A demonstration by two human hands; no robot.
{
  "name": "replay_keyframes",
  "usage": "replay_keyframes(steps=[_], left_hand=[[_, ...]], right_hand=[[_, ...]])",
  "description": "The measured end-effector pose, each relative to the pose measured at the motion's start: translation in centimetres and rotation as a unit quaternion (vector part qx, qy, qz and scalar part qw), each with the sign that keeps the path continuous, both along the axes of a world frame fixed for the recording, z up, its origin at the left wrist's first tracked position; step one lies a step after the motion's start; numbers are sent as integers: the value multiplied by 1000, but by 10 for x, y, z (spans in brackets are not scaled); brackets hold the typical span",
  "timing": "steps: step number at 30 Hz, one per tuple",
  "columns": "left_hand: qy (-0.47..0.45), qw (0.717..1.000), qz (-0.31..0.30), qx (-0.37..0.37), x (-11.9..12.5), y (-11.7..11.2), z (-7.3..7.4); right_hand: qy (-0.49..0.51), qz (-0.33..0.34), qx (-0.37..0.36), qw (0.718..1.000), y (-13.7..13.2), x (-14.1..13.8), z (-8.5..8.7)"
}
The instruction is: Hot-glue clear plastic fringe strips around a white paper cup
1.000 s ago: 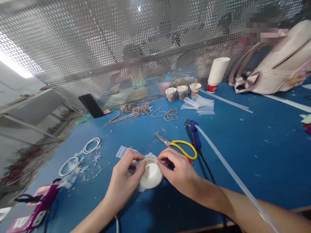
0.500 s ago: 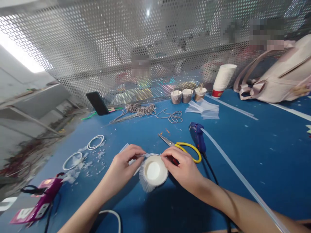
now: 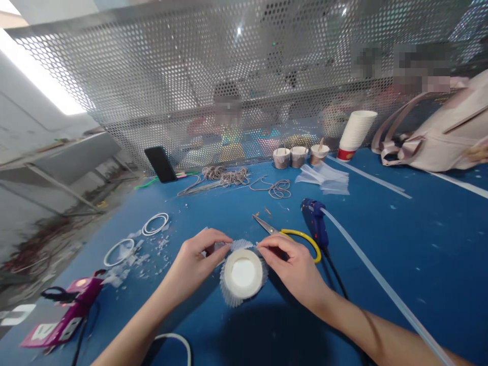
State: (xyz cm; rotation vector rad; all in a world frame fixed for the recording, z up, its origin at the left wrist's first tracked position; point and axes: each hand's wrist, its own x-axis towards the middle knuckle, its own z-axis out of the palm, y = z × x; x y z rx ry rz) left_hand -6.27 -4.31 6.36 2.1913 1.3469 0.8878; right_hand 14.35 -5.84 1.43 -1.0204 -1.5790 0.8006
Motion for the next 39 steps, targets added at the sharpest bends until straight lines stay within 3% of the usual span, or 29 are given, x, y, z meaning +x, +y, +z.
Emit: replay_keyframes(steps=[12, 18, 24, 30, 32, 39], left_hand=[[3, 1000, 16, 11, -3, 4, -4], [-6, 999, 28, 18, -4, 7, -6], [-34, 996, 78, -18, 1, 8, -12], [-54, 991, 81, -91, 6, 6, -15], [-60, 989, 73, -113, 7, 6, -14], [-38, 988, 79, -125, 7, 8, -12]], right_hand=[[63, -3, -118, 991, 1, 4, 3], [39, -42, -64, 996, 4, 5, 4], [56, -69, -59, 994, 3, 6, 2], [-1, -39, 116, 992, 2, 8, -3], [1, -23, 145, 989, 1, 8, -5], [-5, -2, 127, 992, -3, 6, -8]])
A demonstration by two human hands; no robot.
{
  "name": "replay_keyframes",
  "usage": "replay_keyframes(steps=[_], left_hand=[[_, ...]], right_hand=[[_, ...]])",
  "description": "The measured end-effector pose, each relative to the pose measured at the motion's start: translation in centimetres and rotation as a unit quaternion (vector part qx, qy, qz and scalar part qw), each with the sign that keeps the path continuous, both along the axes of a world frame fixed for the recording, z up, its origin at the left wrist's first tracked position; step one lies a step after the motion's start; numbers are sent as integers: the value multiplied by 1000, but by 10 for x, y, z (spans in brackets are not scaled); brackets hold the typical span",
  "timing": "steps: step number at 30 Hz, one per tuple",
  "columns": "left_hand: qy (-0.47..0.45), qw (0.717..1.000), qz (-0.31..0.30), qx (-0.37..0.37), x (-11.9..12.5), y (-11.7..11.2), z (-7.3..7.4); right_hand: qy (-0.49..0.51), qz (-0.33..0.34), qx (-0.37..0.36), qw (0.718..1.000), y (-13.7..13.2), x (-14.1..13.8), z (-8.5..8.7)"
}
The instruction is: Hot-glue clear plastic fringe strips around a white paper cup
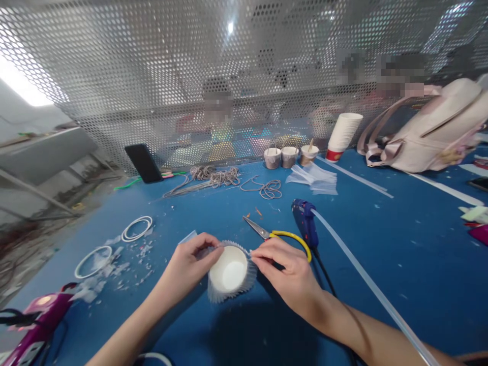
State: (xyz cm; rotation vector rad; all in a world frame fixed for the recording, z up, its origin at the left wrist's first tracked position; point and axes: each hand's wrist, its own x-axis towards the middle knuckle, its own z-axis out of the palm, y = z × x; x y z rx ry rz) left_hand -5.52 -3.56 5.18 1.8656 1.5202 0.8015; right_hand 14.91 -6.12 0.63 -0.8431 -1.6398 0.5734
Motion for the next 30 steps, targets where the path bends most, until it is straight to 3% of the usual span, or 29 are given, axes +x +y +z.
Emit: replay_keyframes(steps=[7, 17, 22, 30], left_hand=[[24, 999, 35, -22, 4, -14, -5], [-48, 993, 20, -108, 14, -26, -2], [-65, 989, 19, -132, 16, -26, -1], [-69, 989, 16, -132, 16, -27, -3]], right_hand=[[14, 2, -114, 993, -2, -3, 4], [103, -3, -274, 956, 4, 0, 7], [68, -8, -252, 965, 5, -1, 6], [-23, -10, -110, 994, 0, -1, 10]])
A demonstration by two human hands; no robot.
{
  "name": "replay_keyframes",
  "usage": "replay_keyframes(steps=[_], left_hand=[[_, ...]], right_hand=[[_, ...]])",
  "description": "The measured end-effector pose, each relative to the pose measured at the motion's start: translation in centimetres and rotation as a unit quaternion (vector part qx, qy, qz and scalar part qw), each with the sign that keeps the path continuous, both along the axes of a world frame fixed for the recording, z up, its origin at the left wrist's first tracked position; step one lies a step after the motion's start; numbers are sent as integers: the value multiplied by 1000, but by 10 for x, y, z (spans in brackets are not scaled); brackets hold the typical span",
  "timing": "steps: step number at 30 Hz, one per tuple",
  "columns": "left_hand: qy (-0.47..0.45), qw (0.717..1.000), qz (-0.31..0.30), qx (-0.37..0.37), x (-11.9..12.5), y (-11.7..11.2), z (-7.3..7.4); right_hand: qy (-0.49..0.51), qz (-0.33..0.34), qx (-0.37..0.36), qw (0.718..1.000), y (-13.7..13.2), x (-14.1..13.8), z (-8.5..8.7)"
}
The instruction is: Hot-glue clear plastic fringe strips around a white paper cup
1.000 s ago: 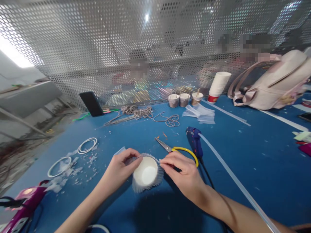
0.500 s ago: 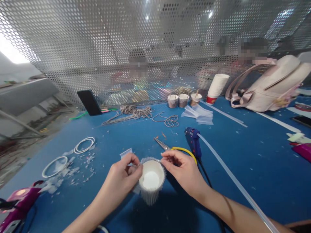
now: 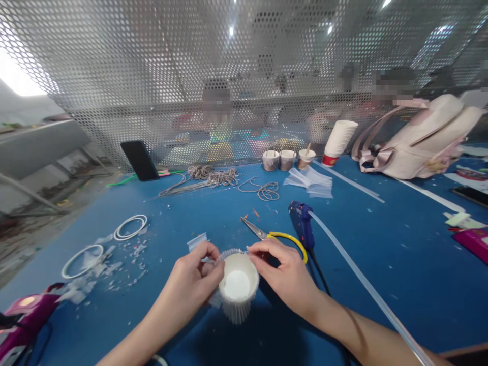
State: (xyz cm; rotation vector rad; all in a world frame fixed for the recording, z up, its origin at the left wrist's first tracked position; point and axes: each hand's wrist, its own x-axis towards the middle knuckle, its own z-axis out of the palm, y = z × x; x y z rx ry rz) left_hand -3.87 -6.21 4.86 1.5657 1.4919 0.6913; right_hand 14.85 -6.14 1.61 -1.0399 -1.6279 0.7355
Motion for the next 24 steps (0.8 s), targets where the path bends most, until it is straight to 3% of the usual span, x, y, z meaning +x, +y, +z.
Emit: replay_keyframes(steps=[6, 12, 19, 24], left_hand=[[-9, 1000, 1, -9, 1, 0, 1], [-15, 1000, 3, -10, 2, -1, 2], [-18, 1000, -1, -6, 3, -1, -1], [-2, 999, -36, 4, -3, 0, 2]], right_hand=[[-33, -8, 61, 998, -1, 1, 0], [-7, -12, -41, 999, 2, -5, 4], [-29, -24, -57, 998, 5, -11, 5], [-35, -21, -79, 996, 6, -10, 6]])
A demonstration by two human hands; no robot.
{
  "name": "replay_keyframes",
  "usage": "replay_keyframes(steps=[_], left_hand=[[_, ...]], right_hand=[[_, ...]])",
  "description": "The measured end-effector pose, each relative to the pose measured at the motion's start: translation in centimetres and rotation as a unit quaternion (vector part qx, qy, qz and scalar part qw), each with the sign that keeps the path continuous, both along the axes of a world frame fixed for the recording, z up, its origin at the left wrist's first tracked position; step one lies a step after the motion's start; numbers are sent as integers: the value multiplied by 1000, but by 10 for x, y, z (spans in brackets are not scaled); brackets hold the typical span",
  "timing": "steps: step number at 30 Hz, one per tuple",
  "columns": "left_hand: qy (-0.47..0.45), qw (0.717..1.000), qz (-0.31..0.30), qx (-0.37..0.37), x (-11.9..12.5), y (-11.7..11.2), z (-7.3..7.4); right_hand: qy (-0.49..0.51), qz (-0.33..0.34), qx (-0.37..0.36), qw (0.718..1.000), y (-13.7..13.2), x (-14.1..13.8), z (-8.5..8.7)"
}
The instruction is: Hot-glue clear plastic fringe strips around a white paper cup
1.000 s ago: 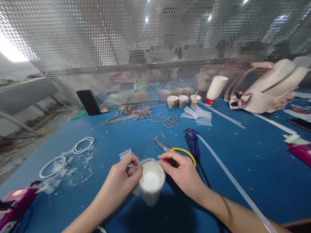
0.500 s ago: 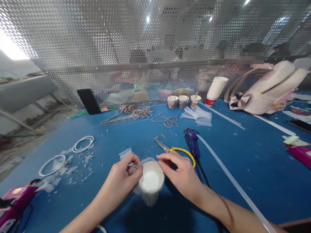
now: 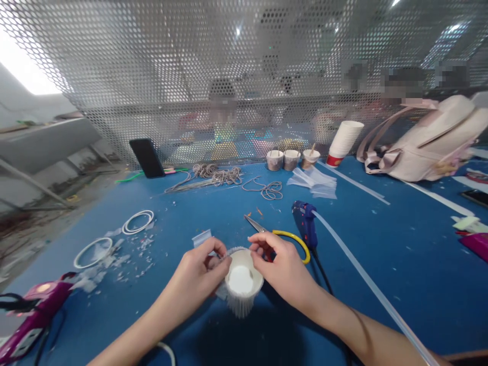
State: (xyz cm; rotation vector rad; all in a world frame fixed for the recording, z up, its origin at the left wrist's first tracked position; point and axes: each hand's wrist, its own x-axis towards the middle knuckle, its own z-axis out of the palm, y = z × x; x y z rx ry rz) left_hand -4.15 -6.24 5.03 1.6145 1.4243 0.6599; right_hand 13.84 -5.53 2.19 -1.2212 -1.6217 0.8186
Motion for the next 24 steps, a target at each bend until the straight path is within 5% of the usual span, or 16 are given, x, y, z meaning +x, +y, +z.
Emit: replay_keyframes(steps=[9, 24], left_hand=[[46, 996, -68, 20, -18, 5, 21], [123, 972, -96, 176, -21, 4, 24]], right_hand=[[-2, -7, 16, 1000, -2, 5, -1], [-14, -15, 39, 999, -3, 8, -3]])
